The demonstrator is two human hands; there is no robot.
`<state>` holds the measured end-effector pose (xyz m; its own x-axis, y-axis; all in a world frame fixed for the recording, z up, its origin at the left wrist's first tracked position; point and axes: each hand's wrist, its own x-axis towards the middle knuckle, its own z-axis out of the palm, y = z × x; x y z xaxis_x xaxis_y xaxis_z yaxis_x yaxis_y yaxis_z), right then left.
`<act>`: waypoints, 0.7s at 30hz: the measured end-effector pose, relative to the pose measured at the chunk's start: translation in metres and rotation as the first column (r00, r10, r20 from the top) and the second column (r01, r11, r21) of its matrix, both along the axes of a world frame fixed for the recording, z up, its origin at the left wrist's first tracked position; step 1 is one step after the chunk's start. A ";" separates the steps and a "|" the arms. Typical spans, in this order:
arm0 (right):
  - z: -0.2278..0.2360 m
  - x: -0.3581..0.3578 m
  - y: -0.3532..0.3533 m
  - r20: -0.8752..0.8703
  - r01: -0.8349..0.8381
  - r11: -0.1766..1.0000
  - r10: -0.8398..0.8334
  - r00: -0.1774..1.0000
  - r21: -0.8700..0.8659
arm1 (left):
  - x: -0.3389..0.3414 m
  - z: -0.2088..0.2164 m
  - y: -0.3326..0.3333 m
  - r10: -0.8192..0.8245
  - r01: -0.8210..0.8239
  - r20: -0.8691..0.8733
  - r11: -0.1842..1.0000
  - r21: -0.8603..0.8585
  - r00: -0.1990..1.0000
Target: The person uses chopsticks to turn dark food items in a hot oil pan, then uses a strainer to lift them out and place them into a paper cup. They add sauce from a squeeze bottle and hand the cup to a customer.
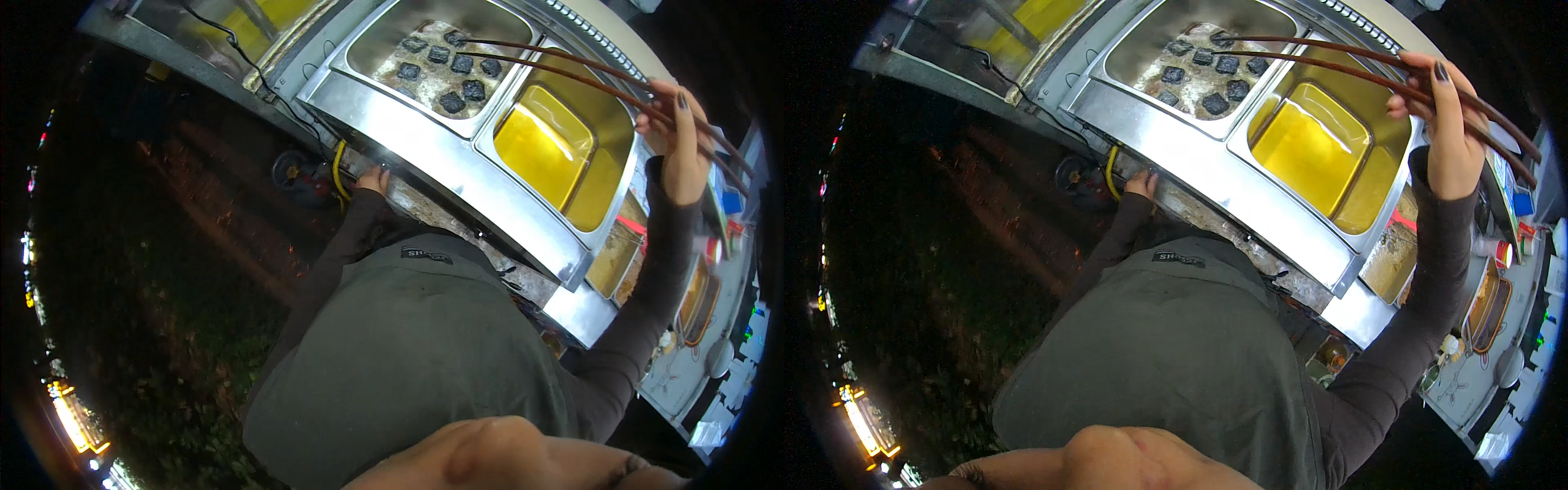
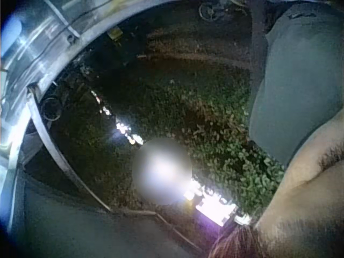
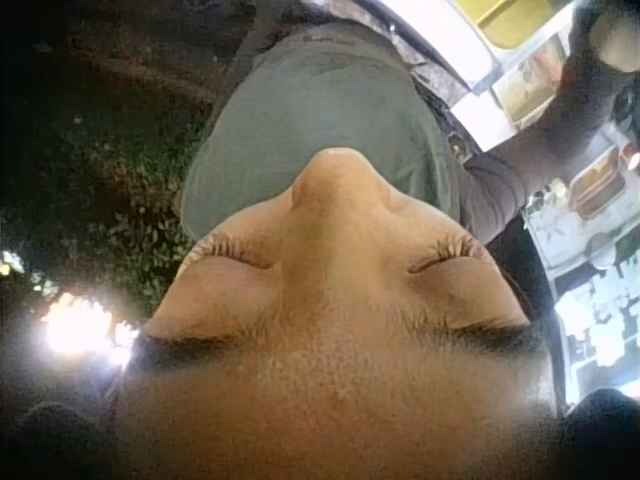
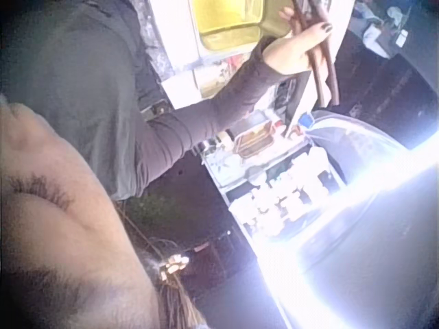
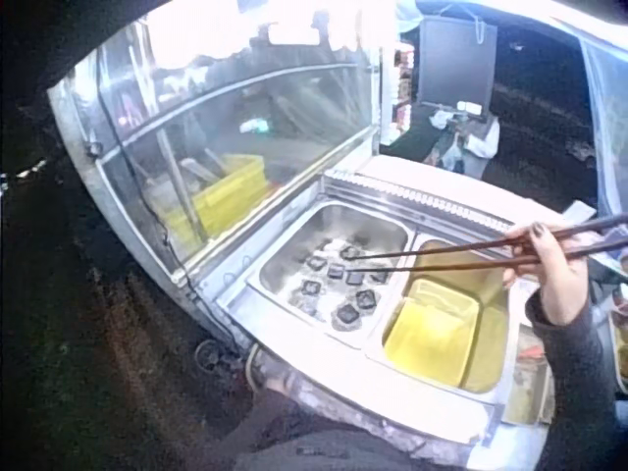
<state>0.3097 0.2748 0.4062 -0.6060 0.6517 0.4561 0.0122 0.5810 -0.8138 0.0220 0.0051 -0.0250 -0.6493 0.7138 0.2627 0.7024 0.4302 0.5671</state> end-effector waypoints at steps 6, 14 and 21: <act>-0.009 0.051 -0.030 -0.099 0.056 0.998 -0.059 0.993 -0.032 | -0.011 -0.002 0.006 -0.071 0.074 0.154 0.997 -0.016 0.986; -0.034 0.058 -0.024 -0.198 0.088 0.986 -0.115 0.973 -0.138 | -0.002 -0.006 0.002 0.032 -0.037 0.203 0.999 0.021 0.979; -0.054 0.067 -0.080 -0.416 0.132 0.953 -0.241 0.877 -0.274 | -0.015 0.015 0.008 -0.058 0.047 -0.095 0.992 -0.114 0.994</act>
<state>0.3770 0.1947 0.3526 -0.2343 0.8515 0.4690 -0.2888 0.3997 -0.8700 0.0065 0.0126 -0.0099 -0.5850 0.7746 0.2403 0.7756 0.4477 0.4450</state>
